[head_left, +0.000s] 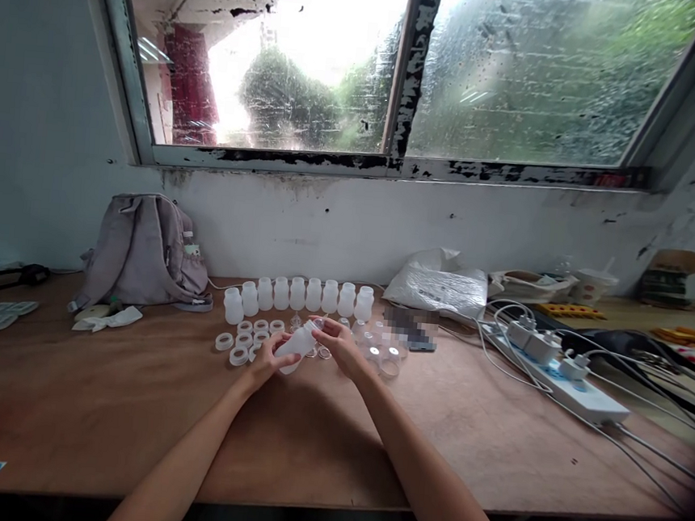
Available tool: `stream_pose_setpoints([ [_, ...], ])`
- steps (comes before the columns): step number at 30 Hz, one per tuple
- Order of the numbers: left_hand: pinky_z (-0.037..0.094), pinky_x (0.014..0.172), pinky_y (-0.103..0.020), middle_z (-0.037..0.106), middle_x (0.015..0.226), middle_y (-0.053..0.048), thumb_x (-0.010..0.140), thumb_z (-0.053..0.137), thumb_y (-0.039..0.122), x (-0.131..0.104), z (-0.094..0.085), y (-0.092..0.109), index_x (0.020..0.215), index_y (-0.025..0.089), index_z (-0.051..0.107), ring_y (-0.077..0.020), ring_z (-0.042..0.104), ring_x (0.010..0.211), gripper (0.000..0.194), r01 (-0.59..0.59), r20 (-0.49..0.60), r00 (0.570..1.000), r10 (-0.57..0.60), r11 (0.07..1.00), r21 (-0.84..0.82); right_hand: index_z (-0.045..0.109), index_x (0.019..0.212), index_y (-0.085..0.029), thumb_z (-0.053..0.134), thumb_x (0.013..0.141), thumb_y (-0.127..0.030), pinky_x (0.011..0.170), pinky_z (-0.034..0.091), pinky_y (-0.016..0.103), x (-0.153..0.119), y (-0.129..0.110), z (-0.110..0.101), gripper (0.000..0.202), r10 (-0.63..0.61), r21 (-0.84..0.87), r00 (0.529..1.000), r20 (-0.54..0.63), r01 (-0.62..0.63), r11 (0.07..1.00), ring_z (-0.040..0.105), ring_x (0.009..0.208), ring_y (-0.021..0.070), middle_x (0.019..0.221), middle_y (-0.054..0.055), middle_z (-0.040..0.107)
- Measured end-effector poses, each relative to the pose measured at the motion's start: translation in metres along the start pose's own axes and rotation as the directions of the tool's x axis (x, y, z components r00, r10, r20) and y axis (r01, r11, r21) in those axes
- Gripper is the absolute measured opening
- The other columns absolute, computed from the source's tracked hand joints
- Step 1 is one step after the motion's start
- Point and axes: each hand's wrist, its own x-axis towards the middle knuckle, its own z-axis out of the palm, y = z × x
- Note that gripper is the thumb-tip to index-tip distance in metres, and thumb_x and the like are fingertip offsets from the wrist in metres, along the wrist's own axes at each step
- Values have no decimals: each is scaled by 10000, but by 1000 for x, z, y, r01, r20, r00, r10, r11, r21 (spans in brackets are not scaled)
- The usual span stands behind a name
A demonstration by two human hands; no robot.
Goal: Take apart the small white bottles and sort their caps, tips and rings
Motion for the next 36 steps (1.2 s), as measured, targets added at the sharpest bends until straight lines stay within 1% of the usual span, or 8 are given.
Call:
stream_pose_setpoints([
  [4, 428, 717, -312, 582, 895, -53, 558, 669, 344, 1, 5, -1, 928, 172, 533, -205, 543, 820, 431, -7, -157, 987, 30, 990, 144, 593, 743, -160, 660, 587, -392, 595, 407, 249, 1, 5, 0, 288, -20, -97, 987, -161, 4, 995, 539, 681, 148, 703, 18, 592],
  [6, 437, 698, -308, 586, 891, -59, 554, 670, 368, 1, 7, 1, 936, 165, 527, -206, 549, 816, 455, 43, -163, 986, -32, 997, 63, 600, 786, -169, 658, 592, -387, 630, 416, 255, 0, 5, 0, 297, -33, -81, 992, -121, 24, 996, 544, 727, 156, 747, 22, 602],
  [11, 470, 605, -288, 620, 895, -88, 759, 445, 419, -2, 4, 5, 1098, 160, 473, -188, 587, 774, 428, 276, 192, 959, -207, 838, -471, 576, 1009, -212, 632, 625, -403, 797, 405, 299, -2, -2, 1, 433, 8, 164, 996, 94, -24, 986, 542, 898, 180, 957, 50, 605],
  [14, 477, 572, -304, 642, 863, -103, 805, 359, 425, -5, 0, 4, 1010, 142, 566, -183, 599, 692, 406, 315, 267, 944, -194, 772, -552, 564, 1049, -205, 604, 637, -453, 814, 402, 311, -2, -6, 1, 483, 39, 197, 992, 121, -63, 978, 544, 912, 190, 970, 70, 603],
  [18, 479, 541, -299, 657, 822, -81, 821, 353, 413, -7, 2, 7, 940, 154, 614, -175, 603, 642, 387, 249, 243, 957, -160, 882, -400, 569, 1054, -168, 603, 635, -468, 791, 409, 305, -1, -5, 0, 516, 58, 158, 991, 122, -77, 984, 546, 898, 201, 922, 93, 613],
  [23, 473, 546, -232, 639, 802, 21, 728, 533, 363, -5, 9, 14, 988, 243, 529, -134, 594, 665, 286, 44, -1, 999, -44, 999, 23, 610, 963, -170, 594, 657, -442, 732, 420, 282, 0, 3, -1, 410, 11, 128, 999, 49, -17, 992, 555, 846, 190, 901, 72, 619],
  [28, 478, 671, -265, 585, 944, 26, 708, 543, 349, -5, 15, 9, 1042, 278, 446, -169, 574, 803, 354, -81, -103, 987, 124, 935, 346, 610, 917, -183, 605, 654, -408, 725, 418, 268, 1, 12, 6, 346, -39, 79, 996, -80, 45, 996, 557, 831, 174, 889, 48, 625],
  [36, 388, 842, -404, 518, 1046, -94, 724, 519, 266, 1, 17, -9, 1093, 194, 398, -252, 477, 1008, 395, -90, -242, 929, 281, 804, 588, 589, 791, -132, 594, 638, -457, 668, 444, 305, 2, 21, 3, 360, -42, -62, 964, -264, 26, 998, 588, 721, 191, 726, 75, 633],
])
